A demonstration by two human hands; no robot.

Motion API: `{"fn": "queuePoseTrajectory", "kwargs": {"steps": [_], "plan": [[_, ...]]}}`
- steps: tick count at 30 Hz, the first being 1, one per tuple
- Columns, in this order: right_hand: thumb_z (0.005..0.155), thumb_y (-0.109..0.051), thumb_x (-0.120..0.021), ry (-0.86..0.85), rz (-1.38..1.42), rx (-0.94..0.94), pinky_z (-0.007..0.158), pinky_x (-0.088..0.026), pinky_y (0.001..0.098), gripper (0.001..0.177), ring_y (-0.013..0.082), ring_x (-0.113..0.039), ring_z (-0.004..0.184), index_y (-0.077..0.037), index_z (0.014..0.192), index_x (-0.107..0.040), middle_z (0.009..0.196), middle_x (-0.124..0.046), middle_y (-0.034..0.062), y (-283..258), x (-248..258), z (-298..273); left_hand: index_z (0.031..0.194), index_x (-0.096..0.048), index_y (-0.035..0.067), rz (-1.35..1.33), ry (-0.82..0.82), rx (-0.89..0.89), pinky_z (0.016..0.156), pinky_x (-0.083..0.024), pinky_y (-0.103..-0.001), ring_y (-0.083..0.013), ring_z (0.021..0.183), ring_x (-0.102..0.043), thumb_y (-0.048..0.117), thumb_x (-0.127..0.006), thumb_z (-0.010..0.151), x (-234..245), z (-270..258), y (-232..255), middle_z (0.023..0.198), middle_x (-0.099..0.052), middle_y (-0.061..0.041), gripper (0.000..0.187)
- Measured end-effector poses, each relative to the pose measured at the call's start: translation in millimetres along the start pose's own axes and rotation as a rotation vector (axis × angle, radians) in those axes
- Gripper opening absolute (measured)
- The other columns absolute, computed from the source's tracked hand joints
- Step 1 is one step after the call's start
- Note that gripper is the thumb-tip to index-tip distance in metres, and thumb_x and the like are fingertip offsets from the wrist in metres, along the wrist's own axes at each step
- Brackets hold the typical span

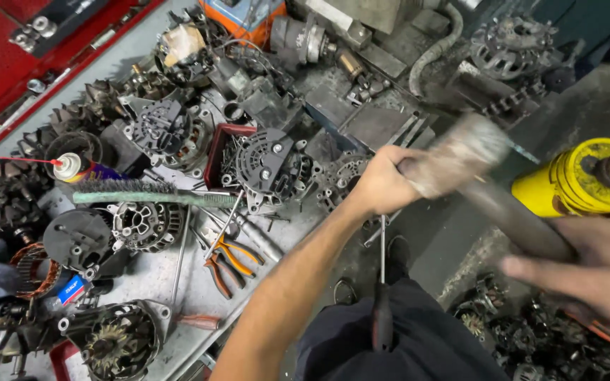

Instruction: The person uses a hammer and a screwdriver to strike and pry at a circular metal component clamped in a vise. After hammering, the person uses a wire brush to scrub the surface of the component. The workspace is cluttered with various mechanical parts and tools.

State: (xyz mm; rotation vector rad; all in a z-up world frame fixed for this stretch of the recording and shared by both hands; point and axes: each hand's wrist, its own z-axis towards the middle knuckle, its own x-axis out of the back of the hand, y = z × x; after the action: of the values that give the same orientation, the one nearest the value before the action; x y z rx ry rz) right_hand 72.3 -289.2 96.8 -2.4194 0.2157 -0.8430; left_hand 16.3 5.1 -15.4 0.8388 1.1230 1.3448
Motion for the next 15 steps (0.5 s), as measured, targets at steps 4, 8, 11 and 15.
{"fn": "queuePoseTrajectory", "kwargs": {"steps": [4,8,11,15], "plan": [[0.083,-0.029,-0.084,0.051,0.177,-0.097,0.034,-0.037,0.0419,0.046,0.0246,-0.046,0.041,0.001,0.109,-0.061,0.059,-0.051,0.0144,58,3,5,0.085,-0.071,0.003,0.262,-0.107,0.079,0.057,-0.034,-0.027,-0.0042,0.064,-0.039,0.012,-0.078,0.078,12,1,8,0.064,-0.043,0.006,0.014],[0.087,-0.027,-0.08,0.037,0.409,-0.219,0.035,-0.029,0.0407,0.042,0.0216,-0.038,0.039,0.002,0.102,-0.055,0.058,-0.046,0.0116,76,0,5,0.078,-0.068,0.003,0.184,-0.22,0.072,0.053,-0.031,-0.026,-0.0022,0.06,-0.037,0.01,-0.072,0.073,21,4,22,0.06,-0.041,0.008,0.01],[0.089,-0.029,-0.075,-0.026,0.576,-0.226,0.036,-0.023,0.0358,0.037,0.0163,-0.032,0.039,-0.002,0.101,-0.053,0.06,-0.043,0.0074,107,-4,20,0.076,-0.066,0.002,0.146,-0.301,0.038,0.057,-0.033,-0.028,-0.0029,0.064,-0.04,0.006,-0.074,0.077,29,2,16,0.064,-0.046,0.008,0.009],[0.091,-0.032,-0.075,-0.047,0.692,-0.282,0.037,-0.024,0.0359,0.034,0.0159,-0.031,0.042,-0.006,0.102,-0.055,0.064,-0.043,0.0049,130,-23,32,0.081,-0.074,0.002,0.175,-0.221,0.156,0.051,-0.025,-0.028,-0.0055,0.058,-0.033,0.017,-0.078,0.084,37,-4,16,0.061,-0.042,0.008,0.016]]}}
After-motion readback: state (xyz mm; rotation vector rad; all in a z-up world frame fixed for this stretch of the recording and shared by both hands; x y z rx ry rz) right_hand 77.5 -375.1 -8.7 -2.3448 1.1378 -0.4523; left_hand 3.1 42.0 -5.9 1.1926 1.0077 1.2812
